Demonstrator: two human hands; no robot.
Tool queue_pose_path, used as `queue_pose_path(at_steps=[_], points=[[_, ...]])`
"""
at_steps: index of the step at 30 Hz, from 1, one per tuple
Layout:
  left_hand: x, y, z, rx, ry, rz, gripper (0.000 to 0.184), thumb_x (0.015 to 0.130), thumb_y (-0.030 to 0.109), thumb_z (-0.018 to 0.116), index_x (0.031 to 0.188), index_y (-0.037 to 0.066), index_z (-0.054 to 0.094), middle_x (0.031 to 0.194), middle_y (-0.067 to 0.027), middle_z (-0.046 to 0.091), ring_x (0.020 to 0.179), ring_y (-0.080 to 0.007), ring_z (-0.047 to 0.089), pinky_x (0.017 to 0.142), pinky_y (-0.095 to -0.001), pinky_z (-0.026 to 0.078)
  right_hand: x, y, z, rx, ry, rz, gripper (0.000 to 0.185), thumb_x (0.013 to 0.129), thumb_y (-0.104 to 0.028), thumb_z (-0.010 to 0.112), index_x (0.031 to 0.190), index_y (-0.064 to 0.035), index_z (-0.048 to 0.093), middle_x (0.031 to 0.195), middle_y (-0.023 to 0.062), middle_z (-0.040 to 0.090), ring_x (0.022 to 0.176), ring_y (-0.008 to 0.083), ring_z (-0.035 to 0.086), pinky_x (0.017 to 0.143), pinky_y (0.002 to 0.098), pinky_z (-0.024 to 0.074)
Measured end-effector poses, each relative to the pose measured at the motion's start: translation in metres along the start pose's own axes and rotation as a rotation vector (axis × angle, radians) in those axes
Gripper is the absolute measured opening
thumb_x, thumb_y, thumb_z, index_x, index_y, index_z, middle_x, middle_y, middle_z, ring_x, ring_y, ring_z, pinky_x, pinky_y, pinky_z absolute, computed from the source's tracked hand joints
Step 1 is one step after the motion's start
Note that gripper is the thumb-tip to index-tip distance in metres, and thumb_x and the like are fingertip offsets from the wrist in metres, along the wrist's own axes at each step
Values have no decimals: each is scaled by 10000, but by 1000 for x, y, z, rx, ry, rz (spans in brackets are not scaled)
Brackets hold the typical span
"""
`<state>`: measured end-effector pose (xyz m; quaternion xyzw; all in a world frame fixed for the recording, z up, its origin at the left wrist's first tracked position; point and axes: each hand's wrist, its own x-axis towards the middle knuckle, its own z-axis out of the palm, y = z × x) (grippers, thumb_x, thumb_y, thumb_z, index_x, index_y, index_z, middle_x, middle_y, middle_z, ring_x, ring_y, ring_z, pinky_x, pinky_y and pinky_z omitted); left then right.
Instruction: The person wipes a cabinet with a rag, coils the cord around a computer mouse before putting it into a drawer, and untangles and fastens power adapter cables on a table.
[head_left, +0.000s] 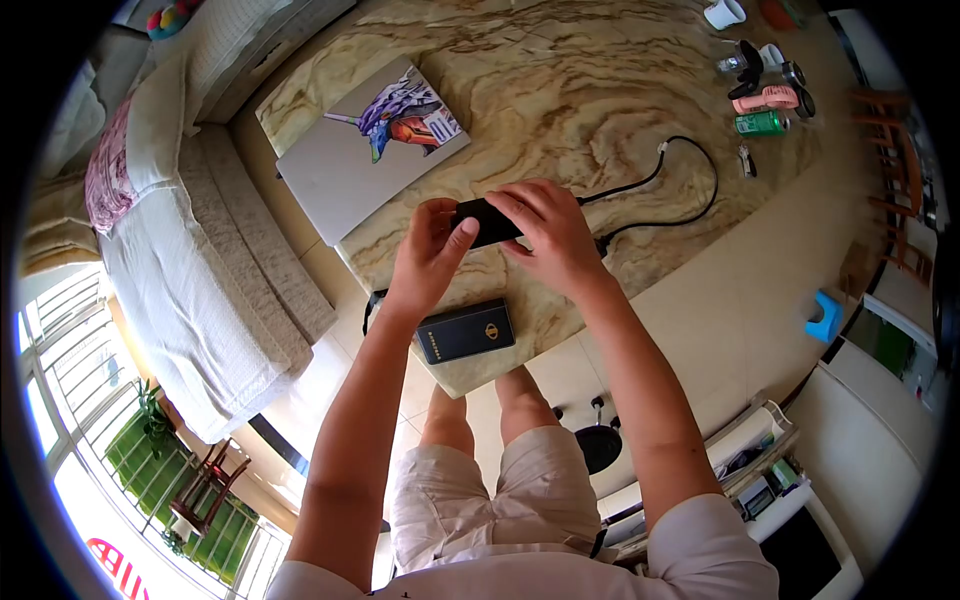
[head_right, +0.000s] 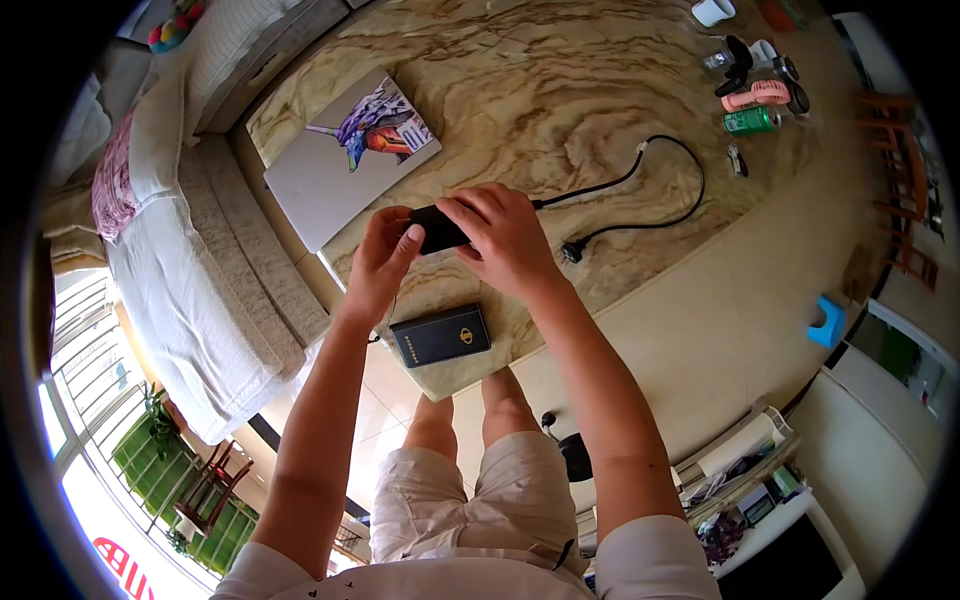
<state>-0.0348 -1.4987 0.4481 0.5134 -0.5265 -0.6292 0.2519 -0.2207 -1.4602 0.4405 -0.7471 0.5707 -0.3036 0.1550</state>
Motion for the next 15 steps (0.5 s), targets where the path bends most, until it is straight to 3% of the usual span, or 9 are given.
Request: queue_pose_path(at_steps=[2,4,8,11,15], points=[[0,1,-2,-23,-27,2,296,914,203,617,1093,-17,535,919,-83,617,844,-114,584,691,-246,473,0,-7,4,4,-8,-1,631,596,-84,768,1188,-107,552,1113,38,564,1033,238,526,865,394,421],[2,-6,-13,61,-154,-123,367,939,208,580,1202,-34,495,1044,-91,592,944,-124,540,859,-275,446,0,-10,5,21,-52,2,636,630,-116,777,1221,-107,542,1115,41,568,1035,240,528,881,395,406],[2,-17,-31,-127,-178,-104,381,948,207,561,1212,-57,485,1073,-83,583,990,-130,539,894,-275,440,-1,-6,-9,89,-28,16,607,666,-136,770,1226,-103,538,1118,49,571,1028,236,534,895,404,395],[4,-24,-47,-219,-155,-111,367,960,208,538,1211,-55,488,1073,-79,584,997,-131,543,901,-276,440,-10,7,-32,-43,-30,113,545,702,-147,754,1206,-100,551,1087,53,587,1006,235,540,919,410,381],[2,-22,-61,-224,-187,-132,362,963,220,532,1209,-43,492,1072,-65,586,1000,-131,550,907,-278,444,-17,16,-35,-96,-15,112,425,713,-160,747,1109,-89,610,990,45,614,972,236,542,933,400,374]])
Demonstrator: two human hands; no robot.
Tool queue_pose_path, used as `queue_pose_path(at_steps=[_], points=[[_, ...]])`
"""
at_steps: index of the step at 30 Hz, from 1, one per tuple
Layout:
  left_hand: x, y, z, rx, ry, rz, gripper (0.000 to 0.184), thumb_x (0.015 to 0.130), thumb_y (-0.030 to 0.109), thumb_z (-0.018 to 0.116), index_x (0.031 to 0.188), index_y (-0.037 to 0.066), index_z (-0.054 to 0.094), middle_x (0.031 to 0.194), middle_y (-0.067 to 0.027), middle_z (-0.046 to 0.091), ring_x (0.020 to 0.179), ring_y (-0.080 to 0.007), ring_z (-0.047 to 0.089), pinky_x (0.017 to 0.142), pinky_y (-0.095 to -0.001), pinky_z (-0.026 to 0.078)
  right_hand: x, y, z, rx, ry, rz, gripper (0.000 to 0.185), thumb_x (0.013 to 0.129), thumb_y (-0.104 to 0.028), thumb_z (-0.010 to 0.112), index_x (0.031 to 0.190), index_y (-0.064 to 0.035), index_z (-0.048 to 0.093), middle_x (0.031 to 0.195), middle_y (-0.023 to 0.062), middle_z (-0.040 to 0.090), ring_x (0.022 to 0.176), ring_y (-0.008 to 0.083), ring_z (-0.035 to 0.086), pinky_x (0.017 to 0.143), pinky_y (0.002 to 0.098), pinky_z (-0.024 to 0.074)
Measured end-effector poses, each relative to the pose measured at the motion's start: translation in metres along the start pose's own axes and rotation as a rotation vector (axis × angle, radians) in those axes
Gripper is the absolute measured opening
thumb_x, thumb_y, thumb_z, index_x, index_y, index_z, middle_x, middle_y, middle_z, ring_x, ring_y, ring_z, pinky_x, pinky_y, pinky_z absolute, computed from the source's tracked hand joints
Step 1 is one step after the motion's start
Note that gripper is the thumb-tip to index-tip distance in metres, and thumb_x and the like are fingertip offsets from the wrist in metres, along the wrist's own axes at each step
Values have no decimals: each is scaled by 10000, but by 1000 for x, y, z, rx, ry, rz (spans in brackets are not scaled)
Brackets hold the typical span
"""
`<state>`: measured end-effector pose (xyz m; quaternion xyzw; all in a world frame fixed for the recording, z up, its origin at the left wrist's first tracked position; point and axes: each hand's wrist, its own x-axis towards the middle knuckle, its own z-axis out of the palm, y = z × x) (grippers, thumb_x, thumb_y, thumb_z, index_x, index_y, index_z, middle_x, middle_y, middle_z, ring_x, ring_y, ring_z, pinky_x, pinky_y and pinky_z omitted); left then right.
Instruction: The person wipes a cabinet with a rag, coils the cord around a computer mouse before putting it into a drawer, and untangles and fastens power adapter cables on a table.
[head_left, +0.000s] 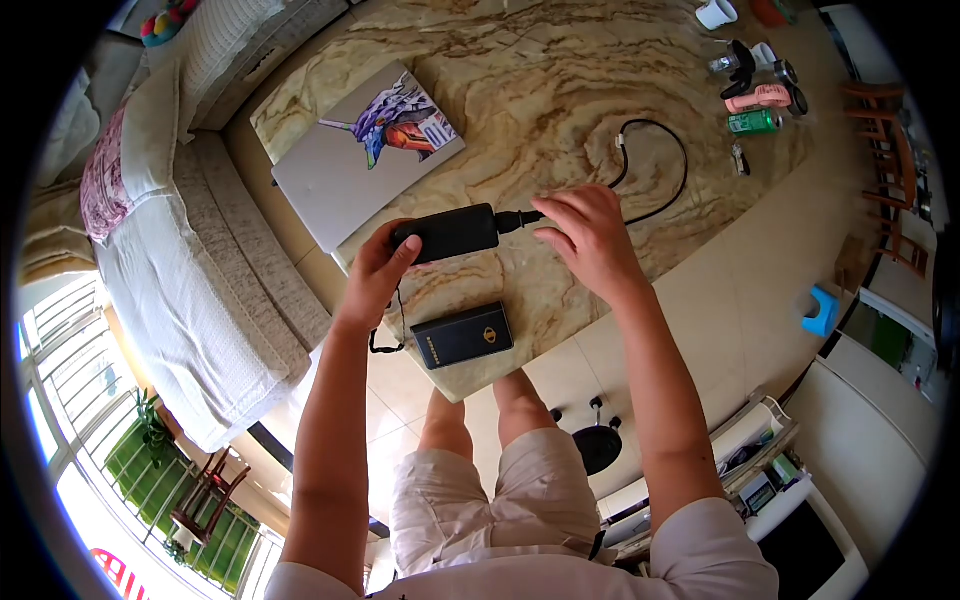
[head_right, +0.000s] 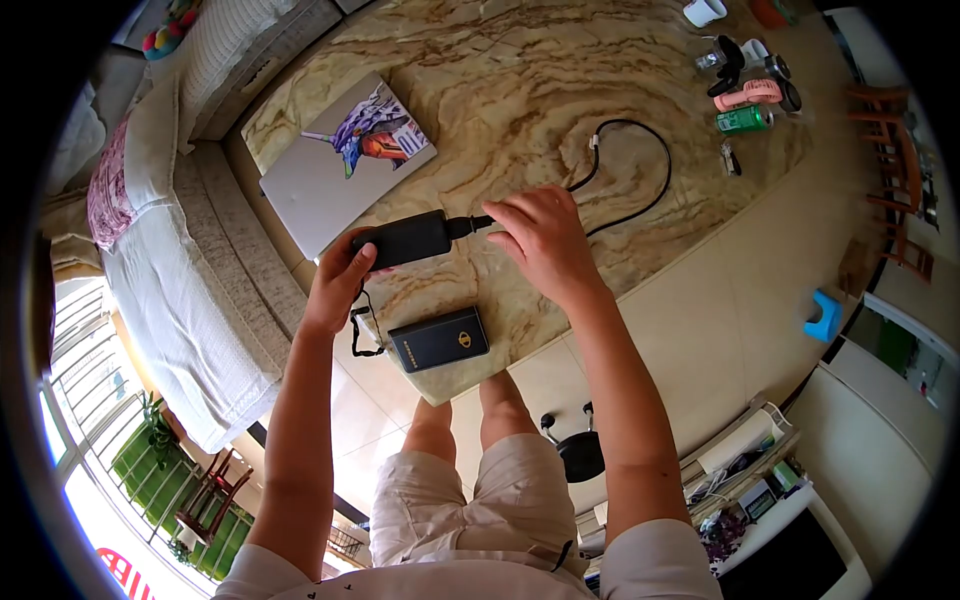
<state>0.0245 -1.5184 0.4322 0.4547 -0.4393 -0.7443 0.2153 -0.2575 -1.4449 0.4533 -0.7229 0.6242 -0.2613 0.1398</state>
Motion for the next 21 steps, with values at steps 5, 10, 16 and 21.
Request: queue_pose_path(at_steps=[5,10,16,21], points=[[-2,1,2,-10,-10,-58,424,937,252,582,1203,-68,499,1046,-81,588,967,-126,539,888,-276,437,11,-17,6,5,-29,-150,365,701,-180,759,1029,-91,627,910,20,620,898,187,580,926,387,390],[-2,4,1,-24,-31,-54,419,942,258,575,1195,-69,507,1028,-74,595,957,-123,540,876,-270,439,12,-14,10,-13,-43,-152,318,702,-187,762,977,-96,629,854,8,628,859,164,596,928,375,391],[-3,9,0,-1,-68,-59,433,951,247,552,1205,-95,479,1078,-120,602,952,-171,607,874,-297,483,14,-11,11,-29,-40,-152,298,704,-175,763,968,-108,642,830,-1,627,837,153,595,957,405,353],[-7,13,4,-27,-26,-52,393,935,222,586,1157,-96,519,982,-78,610,894,-117,571,812,-275,492,17,-9,10,-26,-50,-162,291,704,-150,758,968,-113,644,831,-12,626,832,147,588,969,412,330]])
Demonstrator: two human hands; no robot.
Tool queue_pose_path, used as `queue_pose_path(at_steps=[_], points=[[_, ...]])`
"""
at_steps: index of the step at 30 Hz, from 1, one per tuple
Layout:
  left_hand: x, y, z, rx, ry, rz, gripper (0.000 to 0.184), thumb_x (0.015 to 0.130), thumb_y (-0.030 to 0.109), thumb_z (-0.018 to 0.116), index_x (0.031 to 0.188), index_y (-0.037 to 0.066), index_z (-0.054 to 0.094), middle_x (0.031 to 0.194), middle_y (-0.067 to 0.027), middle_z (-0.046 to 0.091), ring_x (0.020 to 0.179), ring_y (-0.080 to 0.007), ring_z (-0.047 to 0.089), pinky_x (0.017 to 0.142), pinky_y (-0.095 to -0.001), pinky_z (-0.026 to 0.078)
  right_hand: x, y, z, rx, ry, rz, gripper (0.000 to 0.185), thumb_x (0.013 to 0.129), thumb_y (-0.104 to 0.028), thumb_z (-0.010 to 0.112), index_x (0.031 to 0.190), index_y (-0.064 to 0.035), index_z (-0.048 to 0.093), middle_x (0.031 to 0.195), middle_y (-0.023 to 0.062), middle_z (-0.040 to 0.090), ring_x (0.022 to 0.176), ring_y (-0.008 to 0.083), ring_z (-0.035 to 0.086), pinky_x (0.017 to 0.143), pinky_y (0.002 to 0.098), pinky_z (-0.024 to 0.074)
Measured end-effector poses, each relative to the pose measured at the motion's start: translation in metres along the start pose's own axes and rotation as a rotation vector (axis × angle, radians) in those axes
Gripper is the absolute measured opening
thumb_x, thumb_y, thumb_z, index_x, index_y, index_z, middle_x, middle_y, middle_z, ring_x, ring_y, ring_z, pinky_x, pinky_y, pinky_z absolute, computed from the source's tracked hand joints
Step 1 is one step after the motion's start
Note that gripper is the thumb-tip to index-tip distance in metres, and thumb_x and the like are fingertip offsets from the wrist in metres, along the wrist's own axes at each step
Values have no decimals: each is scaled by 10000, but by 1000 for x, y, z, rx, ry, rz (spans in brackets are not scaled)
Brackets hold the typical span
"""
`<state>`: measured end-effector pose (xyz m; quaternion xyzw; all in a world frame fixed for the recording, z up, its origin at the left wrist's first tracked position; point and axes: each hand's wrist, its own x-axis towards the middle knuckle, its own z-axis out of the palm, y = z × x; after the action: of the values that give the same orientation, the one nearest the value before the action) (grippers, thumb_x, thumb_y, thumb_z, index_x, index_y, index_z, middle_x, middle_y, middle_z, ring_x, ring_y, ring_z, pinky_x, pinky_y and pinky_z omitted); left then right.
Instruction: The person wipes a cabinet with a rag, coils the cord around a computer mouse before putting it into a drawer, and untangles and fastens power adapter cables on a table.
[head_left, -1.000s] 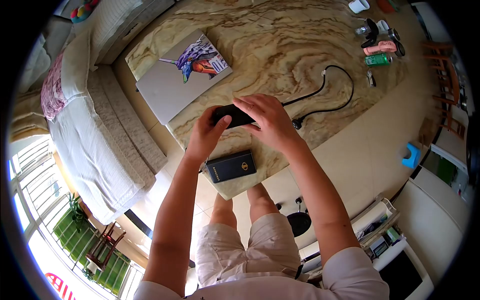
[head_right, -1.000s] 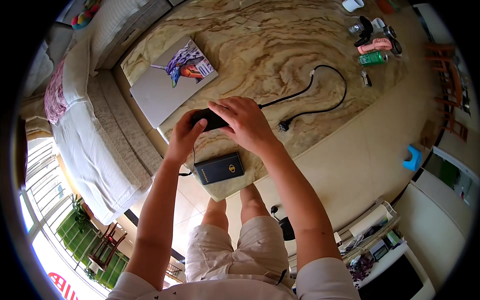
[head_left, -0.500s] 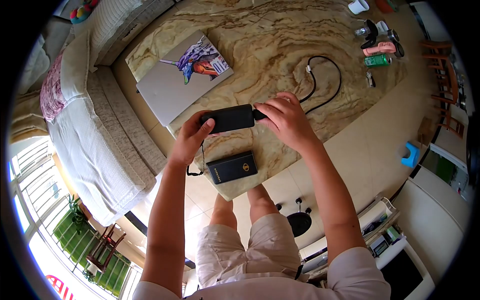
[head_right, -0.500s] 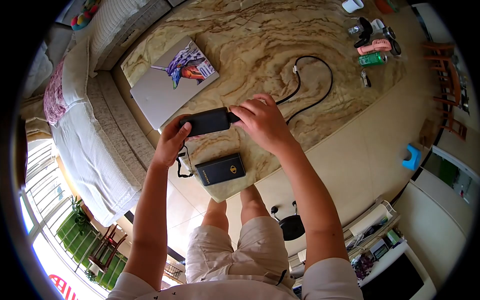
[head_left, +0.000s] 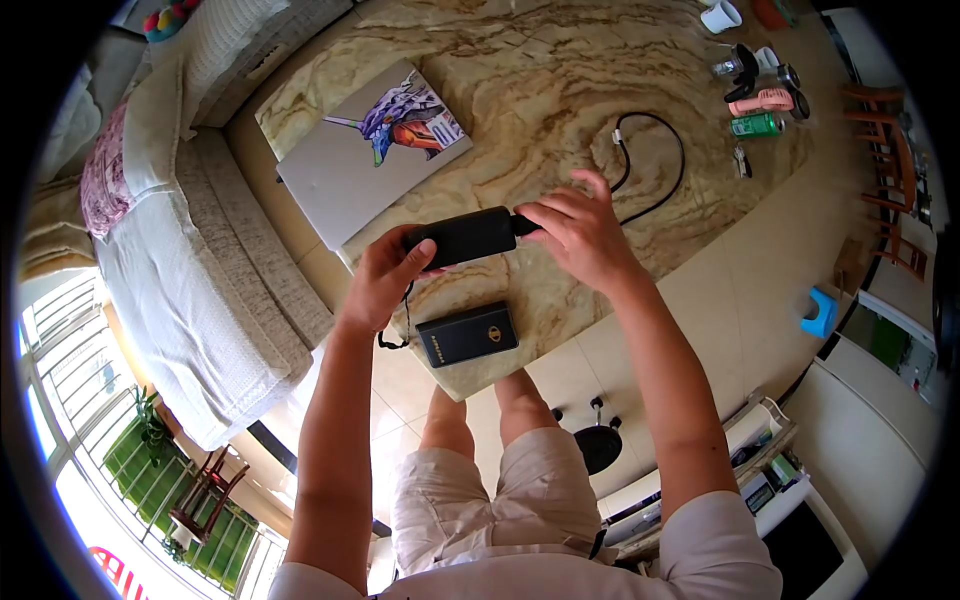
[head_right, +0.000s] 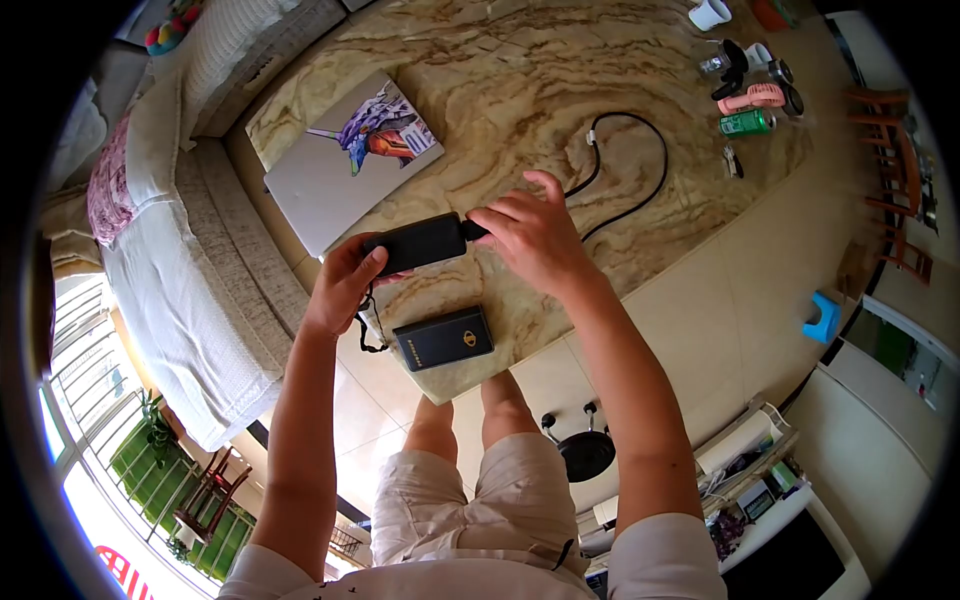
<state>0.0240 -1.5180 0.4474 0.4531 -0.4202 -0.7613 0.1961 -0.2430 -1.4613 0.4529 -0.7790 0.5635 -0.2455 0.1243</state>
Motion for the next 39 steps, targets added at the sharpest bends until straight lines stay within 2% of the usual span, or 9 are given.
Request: queue_pose_path(at_steps=[7,9,12,16,18,25,30,35,39], points=[[-9,-5,-4,-27,21,-11,386,928,215,594,1139,-101,523,982,-95,616,896,-125,576,819,-277,492,-1,0,1,-9,-8,-35,282,701,-173,755,961,-122,658,838,-31,632,838,131,576,1000,420,285],[-9,-8,-10,22,-61,-59,424,946,191,553,1229,-101,436,1142,-163,569,1026,-230,597,908,-350,498,0,-4,-1,-31,2,-36,278,702,-194,756,958,-133,666,818,-38,627,844,123,570,1007,421,281],[-14,-14,-10,-183,-51,-54,434,948,185,543,1252,-99,418,1166,-178,553,1056,-252,584,927,-377,487,4,-12,-8,-50,-17,-46,277,707,-195,749,963,-141,657,816,-45,611,848,117,568,1008,432,283],[-20,-11,-8,-221,-84,-27,453,945,183,547,1270,-98,401,1185,-186,541,1072,-264,577,929,-389,485,1,-18,-13,-89,-61,-77,290,714,-214,738,981,-151,642,810,-51,586,857,111,566,1019,450,281],[-23,-9,-5,-226,-48,-47,382,937,169,569,1202,-82,456,1081,-107,570,958,-160,577,873,-298,489,-1,-18,-14,-113,-75,-86,293,715,-221,735,984,-154,639,809,-52,581,859,111,566,1023,454,280],[-27,-14,-5,-171,-62,-58,405,920,196,601,1187,-79,470,1070,-101,580,983,-161,574,867,-287,485,-6,-16,-18,-83,-74,-92,232,773,-246,703,976,-160,630,786,-50,566,871,103,564,1023,453,270],[-31,-11,3,-174,-56,-29,411,909,203,626,1183,-68,484,1023,-66,582,898,-107,554,746,-235,460,-14,-12,-17,-70,-49,-101,223,781,-254,700,972,-166,627,784,-49,562,873,101,564,1006,444,270],[-35,-16,-9,-14,-57,25,382,896,176,643,1170,-37,484,997,-43,570,873,-92,527,762,-234,443,-11,-19,-19,-92,17,-171,264,741,-212,713,986,-148,639,835,-47,589,860,104,573,989,430,279],[-46,-11,-13,153,-50,29,410,834,131,710,1152,6,482,945,-14,564,869,-102,520,781,-243,432,-14,-31,-16,-120,78,-216,211,775,-162,657,985,-148,650,821,-52,569,860,106,563,980,409,309]])
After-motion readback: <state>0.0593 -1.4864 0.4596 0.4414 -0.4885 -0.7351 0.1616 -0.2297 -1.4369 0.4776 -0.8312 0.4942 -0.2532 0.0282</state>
